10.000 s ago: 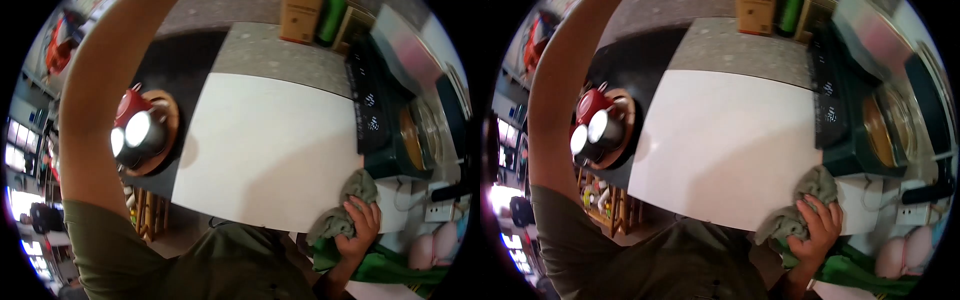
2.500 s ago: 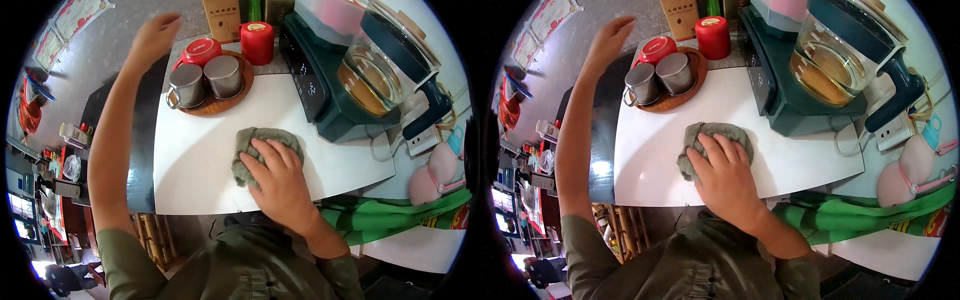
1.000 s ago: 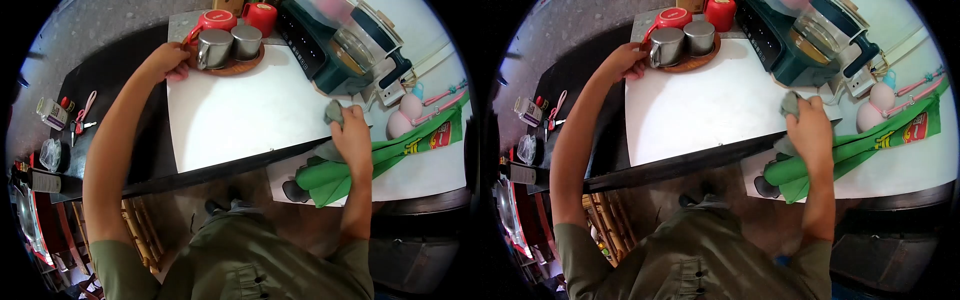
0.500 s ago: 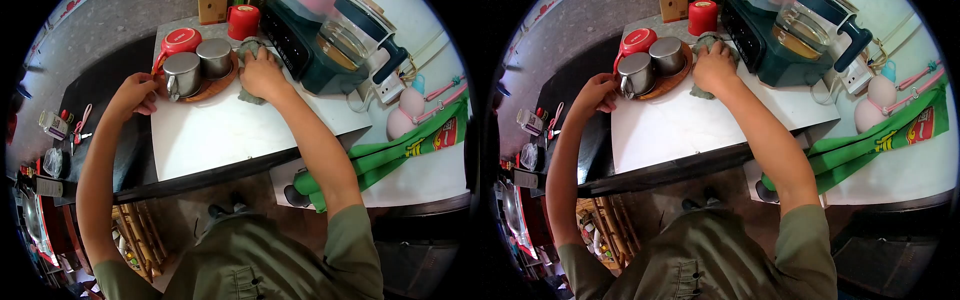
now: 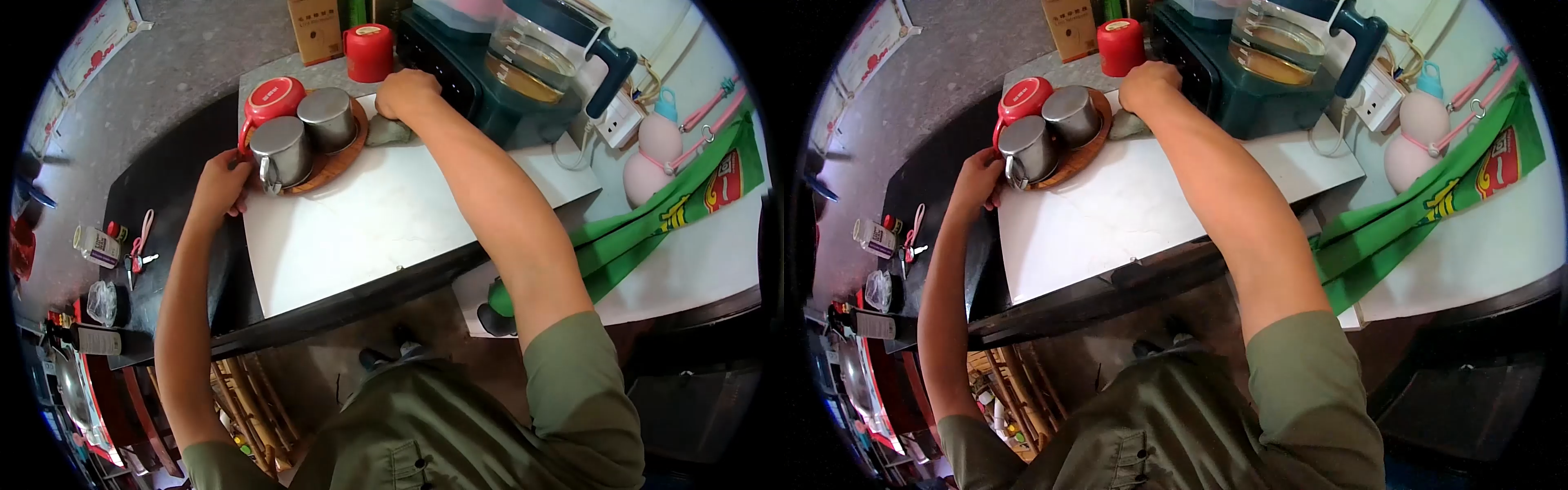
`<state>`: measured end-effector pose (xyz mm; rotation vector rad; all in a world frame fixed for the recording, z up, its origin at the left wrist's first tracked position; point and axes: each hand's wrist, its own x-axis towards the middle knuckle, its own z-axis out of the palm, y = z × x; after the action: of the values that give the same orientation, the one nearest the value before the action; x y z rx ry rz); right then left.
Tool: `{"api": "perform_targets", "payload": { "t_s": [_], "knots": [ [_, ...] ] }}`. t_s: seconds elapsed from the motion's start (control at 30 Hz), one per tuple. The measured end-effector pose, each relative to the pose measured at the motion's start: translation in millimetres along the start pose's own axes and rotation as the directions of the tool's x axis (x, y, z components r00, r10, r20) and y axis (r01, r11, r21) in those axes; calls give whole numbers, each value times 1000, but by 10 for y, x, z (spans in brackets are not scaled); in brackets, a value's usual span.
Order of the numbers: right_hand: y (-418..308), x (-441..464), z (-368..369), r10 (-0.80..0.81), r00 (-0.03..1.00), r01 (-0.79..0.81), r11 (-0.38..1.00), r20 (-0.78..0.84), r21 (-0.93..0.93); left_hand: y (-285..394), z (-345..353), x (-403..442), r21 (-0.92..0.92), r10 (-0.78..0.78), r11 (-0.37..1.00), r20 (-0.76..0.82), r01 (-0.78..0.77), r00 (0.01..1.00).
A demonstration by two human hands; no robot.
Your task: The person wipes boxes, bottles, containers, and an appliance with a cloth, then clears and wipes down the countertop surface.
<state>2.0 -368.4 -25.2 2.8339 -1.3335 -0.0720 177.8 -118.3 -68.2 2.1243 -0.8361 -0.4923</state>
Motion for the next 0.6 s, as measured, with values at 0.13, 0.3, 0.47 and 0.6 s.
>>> {"api": "perform_targets", "payload": {
  "t_s": [0.13, 0.3, 0.47, 0.6],
  "knots": [
    [108, -305, -85, 3, 998, -6, 999, 68, 52, -10, -22, 2, -1, -15, 1000, 16, 15, 1000],
    [399, -952, 57, -69, 997, 68, 997, 20, 34, 9, -35, -29, -50, 41, 998, 44, -38, 998],
    [795, -1957, 132, -47, 994, 49, 999, -99, 16, -15, -42, 3, -65, 29, 998, 59, -25, 998],
    [1290, -2494, -109, 7, 995, -9, 1000, 97, 25, -49, -37, 33, -48, 32, 998, 68, -28, 997]
  ]
}}
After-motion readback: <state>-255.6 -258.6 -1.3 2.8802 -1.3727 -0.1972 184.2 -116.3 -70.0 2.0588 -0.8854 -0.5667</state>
